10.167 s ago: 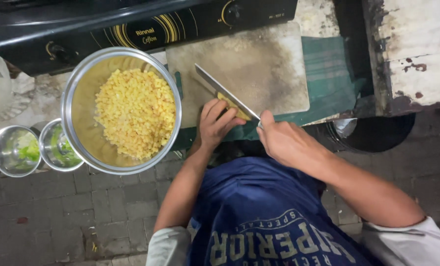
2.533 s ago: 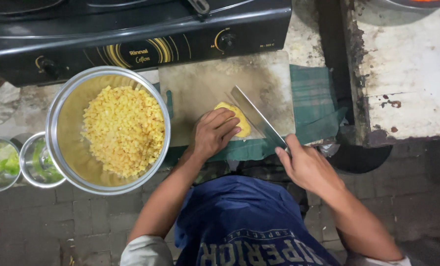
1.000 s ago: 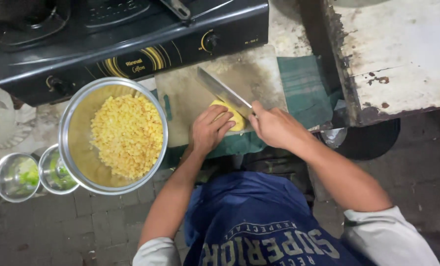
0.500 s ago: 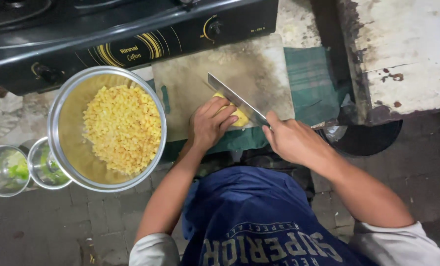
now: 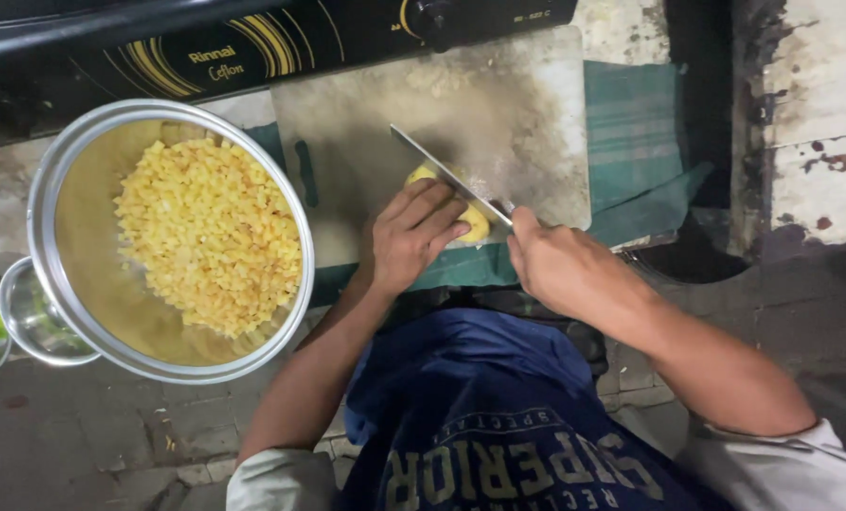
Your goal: Dicing yellow vegetable slices into small cubes on a cutting board using a cleaver
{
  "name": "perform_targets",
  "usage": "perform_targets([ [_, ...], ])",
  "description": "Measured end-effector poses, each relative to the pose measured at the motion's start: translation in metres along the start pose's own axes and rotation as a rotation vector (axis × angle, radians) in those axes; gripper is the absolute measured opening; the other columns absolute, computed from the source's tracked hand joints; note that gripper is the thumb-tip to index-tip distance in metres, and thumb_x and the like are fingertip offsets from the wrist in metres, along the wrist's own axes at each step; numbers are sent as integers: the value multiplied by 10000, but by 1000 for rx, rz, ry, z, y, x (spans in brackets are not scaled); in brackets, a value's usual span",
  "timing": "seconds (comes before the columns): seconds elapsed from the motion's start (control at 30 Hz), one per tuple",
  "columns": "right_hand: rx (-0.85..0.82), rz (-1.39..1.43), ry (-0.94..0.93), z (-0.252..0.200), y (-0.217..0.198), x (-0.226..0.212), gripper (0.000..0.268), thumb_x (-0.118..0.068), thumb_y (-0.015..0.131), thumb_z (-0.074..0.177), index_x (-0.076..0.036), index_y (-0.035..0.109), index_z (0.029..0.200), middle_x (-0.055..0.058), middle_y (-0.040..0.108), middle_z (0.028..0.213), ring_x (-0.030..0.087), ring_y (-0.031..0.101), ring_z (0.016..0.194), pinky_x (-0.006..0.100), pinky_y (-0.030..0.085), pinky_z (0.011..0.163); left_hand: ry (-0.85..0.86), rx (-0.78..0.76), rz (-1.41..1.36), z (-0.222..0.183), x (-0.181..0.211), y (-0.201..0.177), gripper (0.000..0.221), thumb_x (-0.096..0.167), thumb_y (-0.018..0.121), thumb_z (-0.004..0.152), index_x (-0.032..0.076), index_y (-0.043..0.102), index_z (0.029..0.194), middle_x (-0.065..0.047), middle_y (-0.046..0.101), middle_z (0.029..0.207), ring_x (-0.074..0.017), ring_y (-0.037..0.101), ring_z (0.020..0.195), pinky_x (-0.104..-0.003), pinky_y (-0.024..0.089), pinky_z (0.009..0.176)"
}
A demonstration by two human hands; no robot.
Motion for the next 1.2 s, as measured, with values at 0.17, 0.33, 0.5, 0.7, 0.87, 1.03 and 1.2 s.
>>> perform_targets([
  [0.17,125,4,-96,6,-8,-10,258,-254,349,990,-43,485,1049,337,674,793,557,673,813,619,548,733,46,-8,-22,-8,1,8,218,246,745,895,109,741,1065,-99,693,1076,-349,654,1042,-402,535,956],
  [0.33,264,60,-159,17,-13,4,294,-324,385,980,-68,491,1079,332,669,814,555,663,853,624,538,745,97,-17,21,-7,8,5,199,293,706,921,148,727,1056,-56,684,1058,-315,655,1053,-403,538,939],
  [0.5,346,95,-205,-6,-24,3,284,-320,406,981,-70,491,1088,341,660,812,554,655,872,629,523,748,155,67,87,-17,11,4,177,311,682,944,167,724,1039,-53,658,1069,-300,642,1064,-382,505,957],
  [0.7,367,47,-182,-37,-24,0,271,-325,416,967,-84,486,1070,336,657,793,548,663,834,609,539,716,168,32,-9,-4,26,-8,164,223,739,899,115,724,1022,-112,646,1014,-356,632,998,-444,515,893],
  [0.87,313,21,-172,-46,-9,1,243,-305,402,961,-90,487,1035,329,662,785,544,671,801,600,545,698,151,12,-26,-3,27,-11,159,221,707,929,102,724,1031,-123,641,1006,-366,623,989,-447,515,896],
  [1.03,211,-24,-101,-48,-9,0,222,-302,384,968,-106,475,1020,310,676,771,522,686,803,598,555,718,138,18,-19,-11,8,4,157,244,711,924,116,725,1013,-100,648,989,-349,627,993,-440,518,902],
  [1.2,98,-63,-51,-28,1,-1,233,-299,360,974,-103,482,1001,288,688,755,515,692,786,605,551,707,85,9,-32,-7,11,-1,144,212,732,914,102,735,1007,-112,670,1010,-354,645,997,-412,535,896],
])
Point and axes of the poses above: each hand's wrist, its own z-axis towards the middle knuckle, its own y-axis out of the palm, x = y × z, the point moved 10 cm from there along z, towards the middle knuckle
